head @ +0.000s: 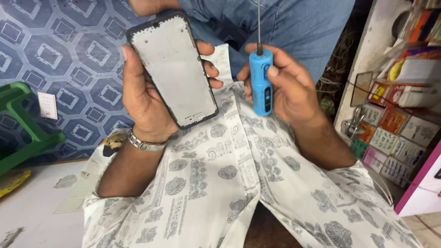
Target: The person repairs a disassembled smartphone, using a screwdriver to unscrew components from the phone body, then uses a blue electric screwdriver to remove screws from the phone's back cover while seated on the floor.
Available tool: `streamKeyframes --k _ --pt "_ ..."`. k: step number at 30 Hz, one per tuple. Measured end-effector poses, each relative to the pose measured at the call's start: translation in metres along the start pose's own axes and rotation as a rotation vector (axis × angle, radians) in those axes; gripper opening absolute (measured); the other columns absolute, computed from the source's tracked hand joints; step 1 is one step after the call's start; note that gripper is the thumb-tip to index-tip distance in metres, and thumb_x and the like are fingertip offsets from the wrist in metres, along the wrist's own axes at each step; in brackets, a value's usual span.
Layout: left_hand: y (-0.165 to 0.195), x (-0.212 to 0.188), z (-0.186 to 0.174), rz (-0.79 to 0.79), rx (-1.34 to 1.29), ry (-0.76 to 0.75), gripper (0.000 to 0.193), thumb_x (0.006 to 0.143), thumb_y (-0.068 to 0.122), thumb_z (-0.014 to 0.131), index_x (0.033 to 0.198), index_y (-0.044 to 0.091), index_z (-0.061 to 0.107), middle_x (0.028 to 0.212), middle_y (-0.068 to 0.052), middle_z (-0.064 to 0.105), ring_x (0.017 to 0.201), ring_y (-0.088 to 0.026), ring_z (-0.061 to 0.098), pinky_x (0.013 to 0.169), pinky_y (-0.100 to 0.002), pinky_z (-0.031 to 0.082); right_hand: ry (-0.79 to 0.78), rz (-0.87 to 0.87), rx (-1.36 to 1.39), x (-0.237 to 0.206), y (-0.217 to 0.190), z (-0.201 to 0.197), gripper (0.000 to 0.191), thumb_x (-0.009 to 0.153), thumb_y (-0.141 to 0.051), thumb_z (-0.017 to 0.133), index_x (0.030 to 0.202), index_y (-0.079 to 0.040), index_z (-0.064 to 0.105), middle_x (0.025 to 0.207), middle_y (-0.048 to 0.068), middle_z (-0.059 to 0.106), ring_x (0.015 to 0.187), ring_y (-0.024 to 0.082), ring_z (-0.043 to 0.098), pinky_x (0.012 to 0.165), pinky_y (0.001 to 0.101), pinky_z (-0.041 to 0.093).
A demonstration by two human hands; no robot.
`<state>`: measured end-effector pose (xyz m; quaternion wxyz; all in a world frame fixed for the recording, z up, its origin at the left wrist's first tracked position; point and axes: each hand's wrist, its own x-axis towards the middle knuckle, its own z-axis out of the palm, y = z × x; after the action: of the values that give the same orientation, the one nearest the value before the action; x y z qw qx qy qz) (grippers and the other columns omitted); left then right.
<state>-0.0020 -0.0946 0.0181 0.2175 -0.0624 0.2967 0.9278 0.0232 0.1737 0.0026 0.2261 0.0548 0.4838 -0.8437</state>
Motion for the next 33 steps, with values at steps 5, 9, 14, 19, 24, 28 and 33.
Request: streamKeyframes --k 5,9,14,19,24,28,33 --pt "-0.005 0.001 -0.004 0.013 0.045 -0.029 0.075 0.115 0.062 0.024 0.141 -0.003 0.051 0.126 -0.023 0.061 0.102 -0.030 0.066 0.089 -0.046 0.061 0.080 0.017 0.076 0.002 0.003 -0.007 0.036 0.114 -0.015 0.048 0.143 0.007 0.051 0.103 0.020 0.067 0.082 0.021 0.068 0.073 0.0331 0.059" --pt "-0.008 0.003 -0.005 0.048 0.096 -0.056 0.073 0.118 0.063 0.026 0.141 -0.002 0.052 0.126 -0.023 0.062 0.101 -0.030 0.067 0.089 -0.048 0.063 0.077 0.019 0.097 0.000 0.002 -0.012 0.039 0.113 -0.019 0.048 0.142 0.008 0.051 0.102 0.020 0.067 0.080 0.021 0.068 0.071 0.0333 0.058" --pt "-0.002 0.006 0.001 0.008 0.040 -0.033 0.075 0.114 0.063 0.024 0.149 0.000 0.045 0.134 -0.024 0.059 0.105 -0.030 0.067 0.091 -0.046 0.061 0.032 -0.005 -0.078 -0.009 -0.008 -0.002 0.047 0.112 -0.024 0.049 0.146 0.008 0.050 0.106 0.021 0.068 0.083 0.022 0.067 0.074 0.0336 0.058" --pt "0.007 0.002 0.012 0.005 -0.022 -0.094 0.072 0.114 0.059 0.022 0.165 0.009 0.019 0.142 -0.023 0.053 0.109 -0.028 0.064 0.094 -0.042 0.058 -0.017 -0.072 -0.329 -0.021 -0.025 0.031 0.045 0.113 -0.025 0.056 0.143 0.008 0.050 0.110 0.017 0.067 0.094 0.019 0.067 0.085 0.0305 0.057" --pt "0.018 -0.008 0.023 0.019 0.023 -0.198 0.081 0.112 0.060 0.034 0.170 0.017 -0.002 0.139 -0.022 0.050 0.111 -0.025 0.061 0.099 -0.046 0.057 -0.061 -0.141 -0.652 -0.029 -0.047 0.061 0.044 0.111 -0.019 0.057 0.145 0.006 0.046 0.116 0.015 0.063 0.108 0.018 0.065 0.099 0.0299 0.054" --pt "0.029 -0.019 0.029 -0.073 0.018 -0.250 0.092 0.108 0.062 0.046 0.171 0.016 -0.003 0.142 -0.021 0.048 0.116 -0.024 0.060 0.104 -0.047 0.056 0.020 -0.296 -1.062 -0.028 -0.063 0.074 0.042 0.100 -0.010 0.062 0.136 0.009 0.052 0.114 0.020 0.065 0.102 0.022 0.068 0.090 0.0326 0.054" --pt "0.031 -0.032 0.039 -0.136 0.034 -0.267 0.095 0.108 0.065 0.048 0.169 0.006 0.007 0.139 -0.023 0.050 0.110 -0.025 0.062 0.097 -0.046 0.059 -0.032 -0.451 -1.277 -0.022 -0.079 0.073 0.042 0.099 -0.010 0.074 0.133 0.009 0.058 0.108 0.024 0.069 0.096 0.027 0.074 0.079 0.0306 0.058"
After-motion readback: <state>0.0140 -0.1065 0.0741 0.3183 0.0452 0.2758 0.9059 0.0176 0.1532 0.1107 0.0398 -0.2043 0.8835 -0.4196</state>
